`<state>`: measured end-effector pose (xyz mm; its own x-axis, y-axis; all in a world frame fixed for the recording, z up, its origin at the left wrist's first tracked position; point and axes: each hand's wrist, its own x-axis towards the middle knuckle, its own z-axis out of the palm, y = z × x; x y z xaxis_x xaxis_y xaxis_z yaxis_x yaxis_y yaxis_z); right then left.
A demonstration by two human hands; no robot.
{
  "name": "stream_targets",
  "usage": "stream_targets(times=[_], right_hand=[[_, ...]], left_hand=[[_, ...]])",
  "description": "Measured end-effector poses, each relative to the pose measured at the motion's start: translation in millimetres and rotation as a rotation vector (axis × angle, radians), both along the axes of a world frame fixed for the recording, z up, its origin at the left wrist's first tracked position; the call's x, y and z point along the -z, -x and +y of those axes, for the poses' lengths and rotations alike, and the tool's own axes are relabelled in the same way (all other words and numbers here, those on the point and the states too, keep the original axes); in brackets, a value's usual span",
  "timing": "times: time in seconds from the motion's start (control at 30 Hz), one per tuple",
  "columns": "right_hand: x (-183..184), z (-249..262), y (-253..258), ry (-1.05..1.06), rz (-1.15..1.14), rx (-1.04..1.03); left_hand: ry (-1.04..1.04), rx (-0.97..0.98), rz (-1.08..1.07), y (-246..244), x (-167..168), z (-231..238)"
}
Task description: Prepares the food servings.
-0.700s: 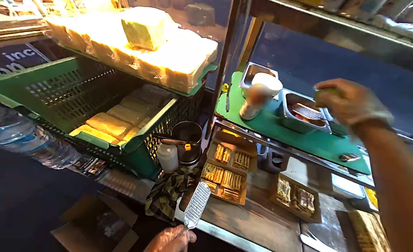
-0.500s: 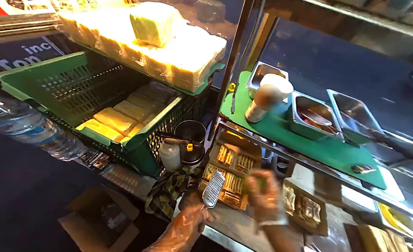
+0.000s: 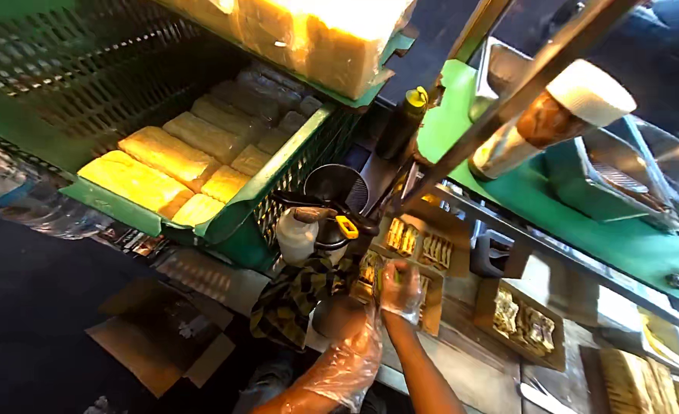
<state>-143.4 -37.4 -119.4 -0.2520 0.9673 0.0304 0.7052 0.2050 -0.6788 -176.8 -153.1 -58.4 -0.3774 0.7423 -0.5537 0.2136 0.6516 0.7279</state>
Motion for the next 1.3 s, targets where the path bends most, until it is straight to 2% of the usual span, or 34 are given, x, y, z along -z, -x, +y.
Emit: stream_targets(times=[0.1,0.2,0.33,0.47,0.6,0.73,0.8,0.9,1.0,1.1,1.3], right_hand=[[-3,8,10,0.118,-0.160,0.032],[-20,-7,6,0.114,-0.127,-0.004],[-12,7,19,0.183,-0.289,0.027],[-18,-12,18,0.118,-0.174,0.046],[-7,10,21,0.178,-0.303,0.013],[-22,-9,20,0.146,-0.288,0.039],[-16,-3,14,0.198,-0.339,0.044],[-8,6,12,0.160,-0.376,0.014],[-26,-18,11,0.117,-0.306,0.015],[-22,1,15,0.247,-0.417,0.031],[-25,-15,1,0.134,-0.328,0.023]], left_hand=[[-0.028,0.094,-0.021,11,-2,-4],[-0.004,0.161,-0.059,27,-2,-3],[-0.039,0.231,-0.060,34,3,-2],[-0.007,0.218,-0.040,46,9,1],[-0.075,0.278,-0.076,52,11,2],[-0.047,0.267,-0.081,54,10,-1],[-0.040,0.291,-0.088,50,7,-3],[-0.059,0.306,-0.099,49,5,-4],[-0.168,0.211,-0.162,38,16,-16],[-0.180,0.216,-0.137,23,20,-19],[-0.197,0.189,-0.183,26,21,-16]])
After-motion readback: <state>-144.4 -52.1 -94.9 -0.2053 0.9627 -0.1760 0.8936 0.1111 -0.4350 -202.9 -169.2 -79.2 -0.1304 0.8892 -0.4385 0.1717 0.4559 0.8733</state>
